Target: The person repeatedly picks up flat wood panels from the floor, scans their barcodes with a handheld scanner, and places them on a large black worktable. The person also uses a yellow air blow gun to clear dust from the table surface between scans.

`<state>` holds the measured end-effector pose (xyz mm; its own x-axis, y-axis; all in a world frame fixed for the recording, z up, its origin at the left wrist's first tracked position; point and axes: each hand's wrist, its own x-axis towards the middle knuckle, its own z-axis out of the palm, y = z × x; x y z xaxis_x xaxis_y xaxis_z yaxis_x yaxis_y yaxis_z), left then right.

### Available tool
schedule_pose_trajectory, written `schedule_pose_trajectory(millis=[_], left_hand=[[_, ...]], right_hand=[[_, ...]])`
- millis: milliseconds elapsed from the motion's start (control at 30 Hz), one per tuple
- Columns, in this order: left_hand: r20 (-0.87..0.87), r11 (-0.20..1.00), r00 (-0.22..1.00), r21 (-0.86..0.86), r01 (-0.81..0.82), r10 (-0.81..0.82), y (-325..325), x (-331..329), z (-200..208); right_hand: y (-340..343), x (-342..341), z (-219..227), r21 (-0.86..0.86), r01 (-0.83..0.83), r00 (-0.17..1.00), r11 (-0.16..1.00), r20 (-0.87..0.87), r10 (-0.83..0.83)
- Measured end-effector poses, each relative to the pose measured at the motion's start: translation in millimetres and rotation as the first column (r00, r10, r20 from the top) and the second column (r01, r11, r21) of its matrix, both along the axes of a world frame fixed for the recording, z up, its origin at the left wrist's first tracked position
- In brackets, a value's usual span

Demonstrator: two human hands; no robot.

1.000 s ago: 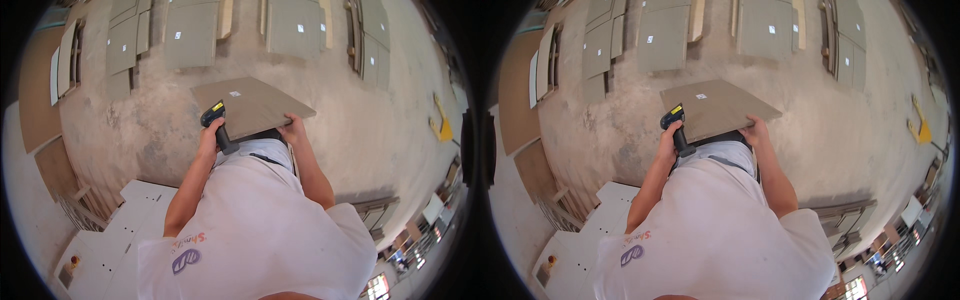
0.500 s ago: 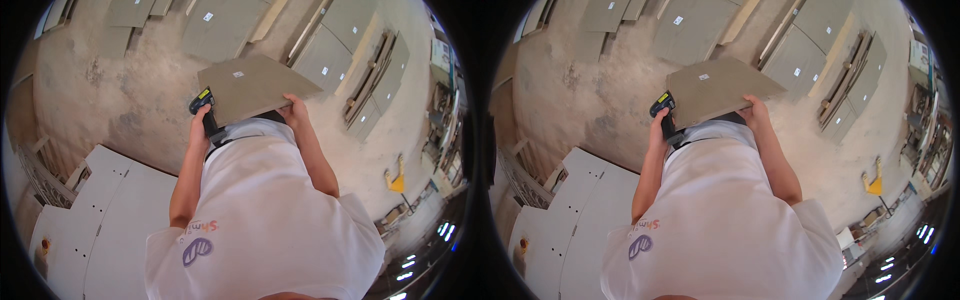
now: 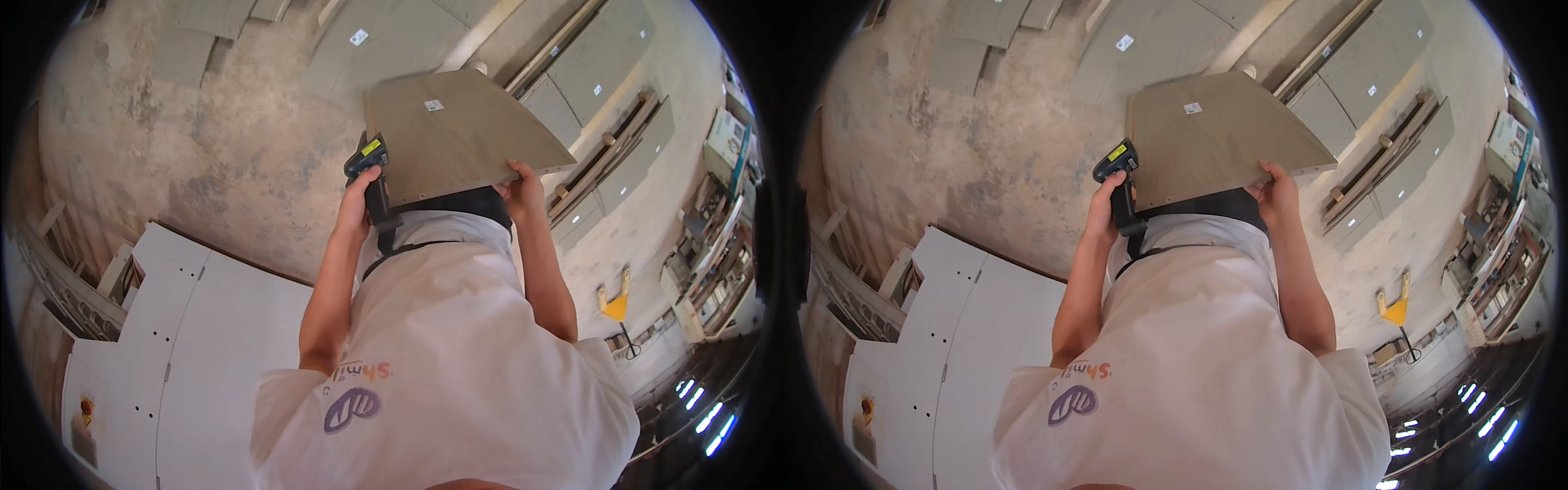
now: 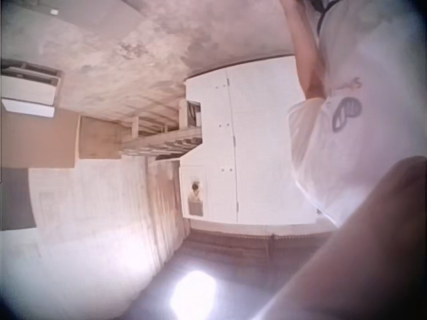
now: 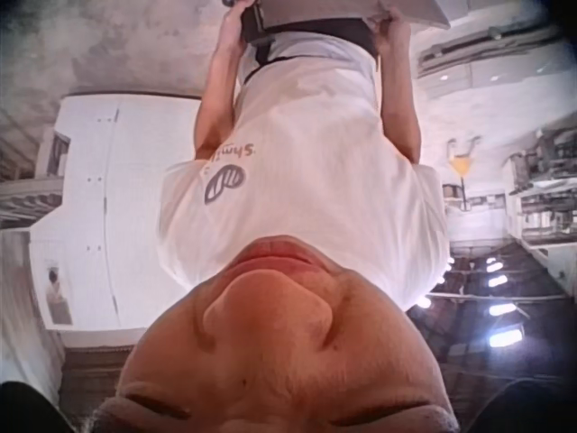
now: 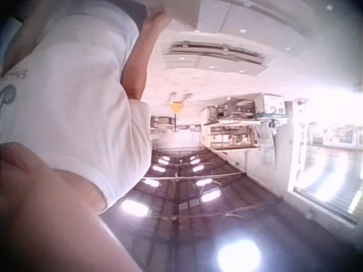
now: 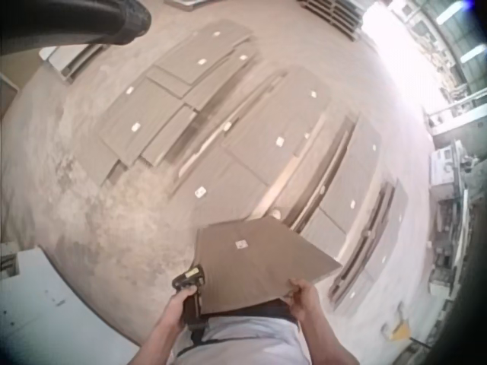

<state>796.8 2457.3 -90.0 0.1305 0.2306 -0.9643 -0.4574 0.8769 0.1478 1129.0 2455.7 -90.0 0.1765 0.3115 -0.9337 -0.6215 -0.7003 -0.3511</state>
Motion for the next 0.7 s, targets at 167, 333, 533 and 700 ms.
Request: schedule_pose_trajectory(millis=[167, 333, 533, 700], left_hand=[[-0.063, 0.996, 0.997, 0.074, -0.04, 0.044, 71.6, 55.8, 6.7], [-0.104, 0.979, 0.987, 0.176, -0.107, 0.126, 129.9, 101.8, 23.9], [-0.363, 0.994, 0.926, 0.029, -0.102, 0.105, 163.2, 203.7, 47.5], [-0.372, 0.995, 0.928, -0.097, -0.014, -0.023, 188.1, 264.5, 46.2]], right_hand=[[80.2, 52.3, -12.3, 0.108, 0.112, 0.993, 0.988, 0.033, -0.117], [181.6, 146.6, -53.5, 0.225, 0.179, 0.984, 0.958, -0.037, -0.175], [347.0, 206.5, -144.2, 0.259, 0.361, 0.931, 0.896, -0.159, -0.329], [487.2, 227.3, -218.7, 0.26, 0.582, 0.807, 0.771, -0.307, -0.505]])
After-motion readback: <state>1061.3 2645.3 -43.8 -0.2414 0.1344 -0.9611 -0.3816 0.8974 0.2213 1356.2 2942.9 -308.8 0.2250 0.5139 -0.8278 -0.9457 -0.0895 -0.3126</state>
